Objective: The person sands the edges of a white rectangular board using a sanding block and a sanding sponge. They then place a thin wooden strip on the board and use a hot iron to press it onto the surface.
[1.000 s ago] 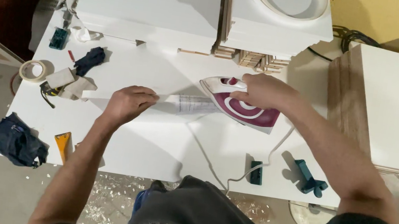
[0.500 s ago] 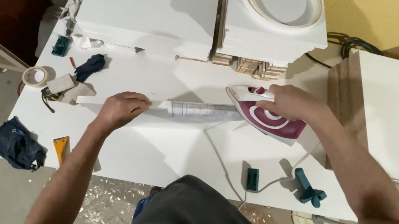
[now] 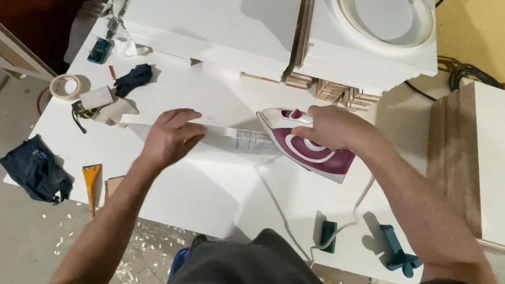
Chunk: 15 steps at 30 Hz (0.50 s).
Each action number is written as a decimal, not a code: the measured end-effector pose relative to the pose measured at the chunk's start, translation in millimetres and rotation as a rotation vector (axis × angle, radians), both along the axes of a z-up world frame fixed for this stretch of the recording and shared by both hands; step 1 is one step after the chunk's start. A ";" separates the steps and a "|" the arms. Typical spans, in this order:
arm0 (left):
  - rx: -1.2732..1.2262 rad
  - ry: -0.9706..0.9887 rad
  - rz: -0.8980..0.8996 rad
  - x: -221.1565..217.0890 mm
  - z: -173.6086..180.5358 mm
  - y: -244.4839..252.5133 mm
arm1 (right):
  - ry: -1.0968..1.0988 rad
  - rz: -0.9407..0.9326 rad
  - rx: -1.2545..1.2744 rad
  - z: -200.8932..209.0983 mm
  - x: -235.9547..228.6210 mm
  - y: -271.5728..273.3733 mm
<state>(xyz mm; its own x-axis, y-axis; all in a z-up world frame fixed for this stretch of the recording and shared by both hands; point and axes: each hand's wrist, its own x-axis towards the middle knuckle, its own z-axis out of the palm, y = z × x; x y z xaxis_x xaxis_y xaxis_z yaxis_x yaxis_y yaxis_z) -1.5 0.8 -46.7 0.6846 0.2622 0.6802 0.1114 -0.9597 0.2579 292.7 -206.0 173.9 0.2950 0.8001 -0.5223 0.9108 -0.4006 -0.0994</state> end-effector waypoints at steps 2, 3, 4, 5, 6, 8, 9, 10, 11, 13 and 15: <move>0.038 -0.136 0.039 7.9 -40.4 -9.7 | -0.005 0.035 0.019 1.8 -8.4 4.8; 0.039 -0.137 0.041 13.9 -38.5 -31.7 | -0.005 0.038 0.019 3.5 -11.8 6.7; -0.124 -0.121 0.093 19.8 -36.6 -53.5 | -0.002 0.025 0.014 5.2 -15.4 8.6; -0.287 -0.104 0.145 25.3 -34.8 -76.0 | 0.002 0.012 0.008 6.8 -19.4 10.1; -0.288 -0.104 0.147 32.2 -14.8 -83.0 | 0.001 0.014 0.007 10.2 -23.2 11.8; -1.162 0.318 0.149 46.0 24.5 -98.9 | 0.005 -0.004 0.018 16.5 -30.8 13.7; -1.163 0.316 0.146 52.7 15.6 -97.7 | 0.002 -0.005 0.017 16.4 -33.3 15.3; -1.249 0.238 0.141 59.5 6.8 -96.5 | -0.001 -0.017 0.012 16.4 -35.6 16.9; -1.334 0.158 0.136 67.0 -1.4 -95.7 | -0.003 -0.029 0.006 16.9 -37.4 18.3; -1.360 0.159 0.139 66.1 -11.0 -92.6 | -0.002 -0.051 0.006 17.2 -42.2 21.6; -1.384 0.163 0.145 58.7 -17.7 -87.8 | 0.003 -0.073 0.006 15.1 -49.0 26.5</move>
